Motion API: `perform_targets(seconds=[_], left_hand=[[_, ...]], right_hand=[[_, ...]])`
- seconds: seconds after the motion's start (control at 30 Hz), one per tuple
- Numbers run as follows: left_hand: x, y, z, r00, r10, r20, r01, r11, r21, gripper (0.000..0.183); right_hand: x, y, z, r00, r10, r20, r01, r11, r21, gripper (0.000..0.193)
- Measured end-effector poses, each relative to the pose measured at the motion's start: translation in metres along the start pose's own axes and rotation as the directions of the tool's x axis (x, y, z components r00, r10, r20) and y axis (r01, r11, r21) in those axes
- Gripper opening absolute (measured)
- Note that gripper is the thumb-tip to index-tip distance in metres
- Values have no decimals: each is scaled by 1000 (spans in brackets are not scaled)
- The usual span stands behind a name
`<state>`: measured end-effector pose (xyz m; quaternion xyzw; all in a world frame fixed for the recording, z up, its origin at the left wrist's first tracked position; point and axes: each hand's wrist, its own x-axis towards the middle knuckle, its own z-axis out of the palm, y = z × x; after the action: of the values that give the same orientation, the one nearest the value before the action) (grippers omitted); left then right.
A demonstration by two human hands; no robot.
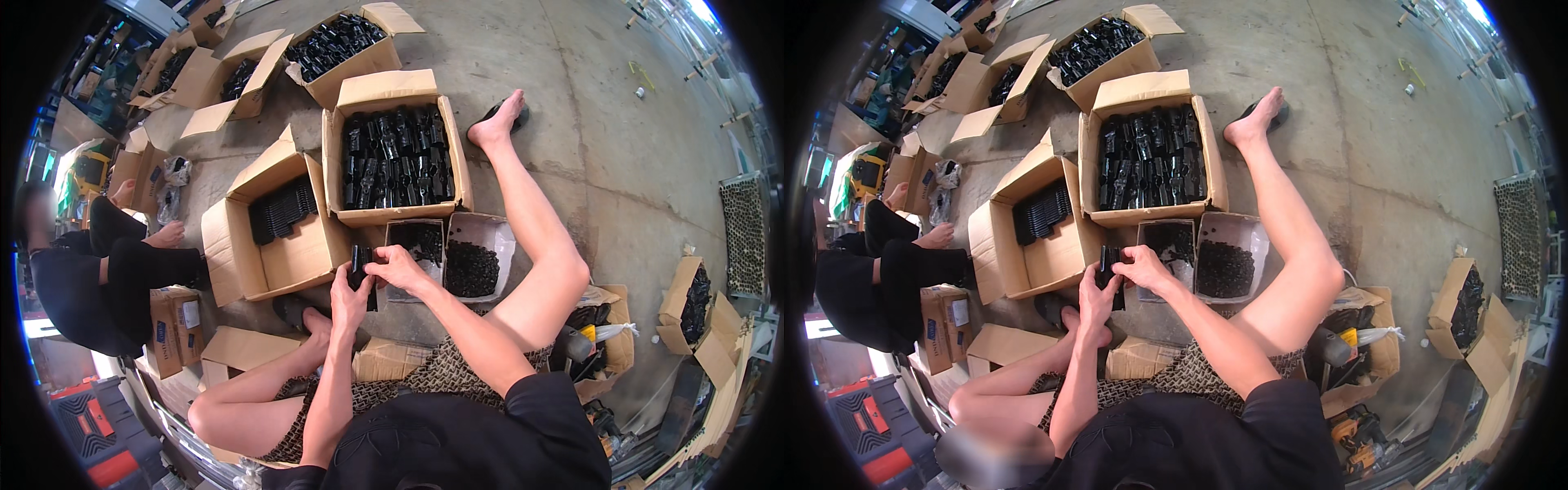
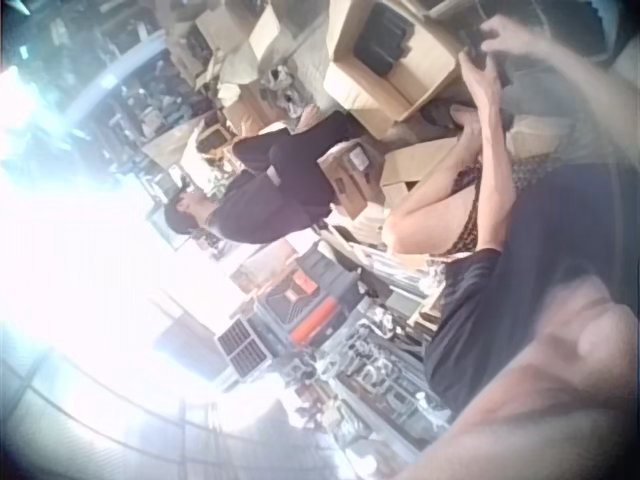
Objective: The person sorts small black plastic parts by hand, taking them from one box and placing them into another while sitting on the floor surrounded by several cardboard boxes.
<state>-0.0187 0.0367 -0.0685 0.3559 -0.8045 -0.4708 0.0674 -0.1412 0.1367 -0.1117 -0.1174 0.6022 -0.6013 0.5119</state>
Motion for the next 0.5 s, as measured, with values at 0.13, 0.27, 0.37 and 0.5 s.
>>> perform_targets(seconds=[0.13,0.27,0.37,0.5], left_hand=[[-10,-25,12,997,2,-72,-3,1000,-11,41],[-5,-58,11,994,-105,14,105,949,-299,42],[-1,-49,0,986,-114,126,155,903,-400,49],[3,-45,-8,971,-108,213,191,887,-421,51]], right_hand=[[-6,10,14,991,24,-132,-29,999,-40,15],[-7,14,15,999,43,-24,-41,997,70,18],[-7,14,6,996,55,74,-67,984,165,20],[-7,12,-5,987,29,161,-59,981,187,24]])
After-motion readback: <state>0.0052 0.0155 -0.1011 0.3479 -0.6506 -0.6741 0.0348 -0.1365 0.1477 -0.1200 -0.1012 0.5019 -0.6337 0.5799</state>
